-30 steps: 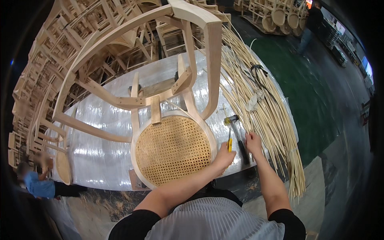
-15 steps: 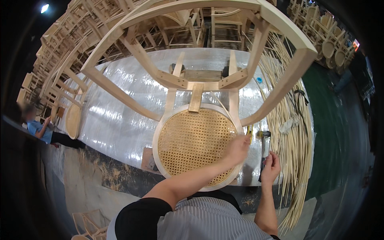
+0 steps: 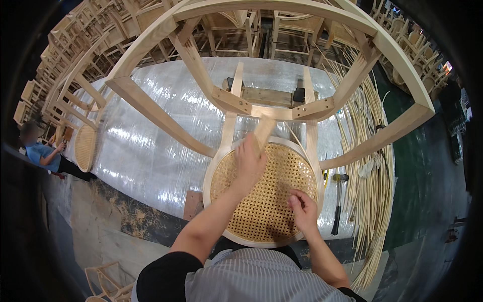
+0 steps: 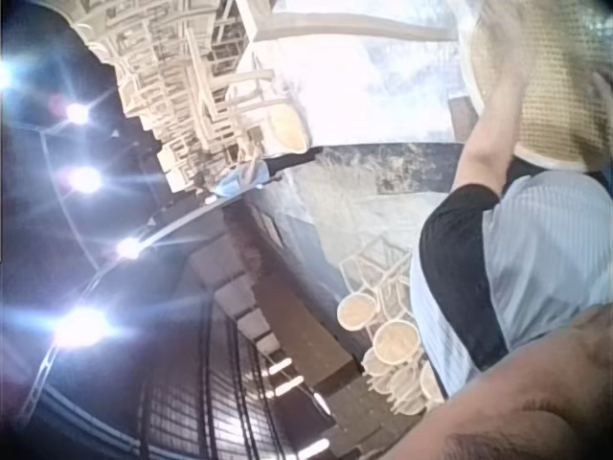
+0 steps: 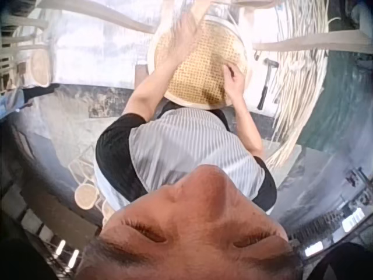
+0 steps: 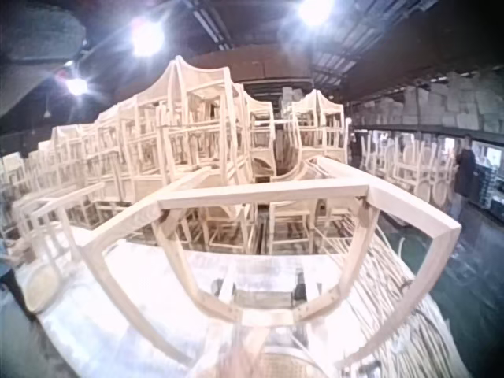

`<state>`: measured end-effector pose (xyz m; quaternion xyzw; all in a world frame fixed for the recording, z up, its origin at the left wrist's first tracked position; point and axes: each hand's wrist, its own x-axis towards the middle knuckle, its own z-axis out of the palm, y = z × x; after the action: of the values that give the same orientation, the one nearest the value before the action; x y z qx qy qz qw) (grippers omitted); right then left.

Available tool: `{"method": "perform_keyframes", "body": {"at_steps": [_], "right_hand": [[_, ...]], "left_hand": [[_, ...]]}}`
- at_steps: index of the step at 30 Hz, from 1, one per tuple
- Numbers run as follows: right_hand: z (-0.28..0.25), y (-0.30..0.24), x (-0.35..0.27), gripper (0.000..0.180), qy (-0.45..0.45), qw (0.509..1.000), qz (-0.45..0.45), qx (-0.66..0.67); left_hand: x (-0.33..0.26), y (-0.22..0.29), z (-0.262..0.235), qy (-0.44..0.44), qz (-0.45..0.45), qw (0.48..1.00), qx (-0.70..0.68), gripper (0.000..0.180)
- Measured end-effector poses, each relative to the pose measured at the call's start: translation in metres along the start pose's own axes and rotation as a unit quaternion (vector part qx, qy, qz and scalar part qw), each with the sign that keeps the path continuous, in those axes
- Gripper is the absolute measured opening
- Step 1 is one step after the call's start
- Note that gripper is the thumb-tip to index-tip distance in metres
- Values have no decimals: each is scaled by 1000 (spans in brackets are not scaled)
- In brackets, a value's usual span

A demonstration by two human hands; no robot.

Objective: The person secures a woven cane seat into a wooden chair frame using a hammer and a small wooden block. They tap the seat edges to fit them into the frame groove, then trim excess cane strands with a knife. The person then lifts the chair and places it aside before beginning work on a second chair.

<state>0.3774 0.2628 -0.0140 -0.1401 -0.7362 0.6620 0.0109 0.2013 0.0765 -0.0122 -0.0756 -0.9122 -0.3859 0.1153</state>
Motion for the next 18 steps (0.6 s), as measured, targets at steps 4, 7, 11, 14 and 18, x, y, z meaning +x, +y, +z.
{"method": "perform_keyframes", "body": {"at_steps": [4,7,11,14,18], "right_hand": [[11,-5,-33,52,11,980,1,200],[-19,23,-40,52,100,982,63,149],[-109,55,-14,47,230,971,49,28],[-187,71,28,50,235,936,-2,-263],[-220,61,50,38,248,852,-95,-452]], "left_hand": [[-119,40,-12,-145,130,973,-125,78],[-164,68,-5,-262,180,925,-210,74],[-164,69,-7,-408,137,888,-160,55],[-160,58,-1,-412,130,890,-145,47],[-158,54,-10,-391,69,905,-155,36]]}}
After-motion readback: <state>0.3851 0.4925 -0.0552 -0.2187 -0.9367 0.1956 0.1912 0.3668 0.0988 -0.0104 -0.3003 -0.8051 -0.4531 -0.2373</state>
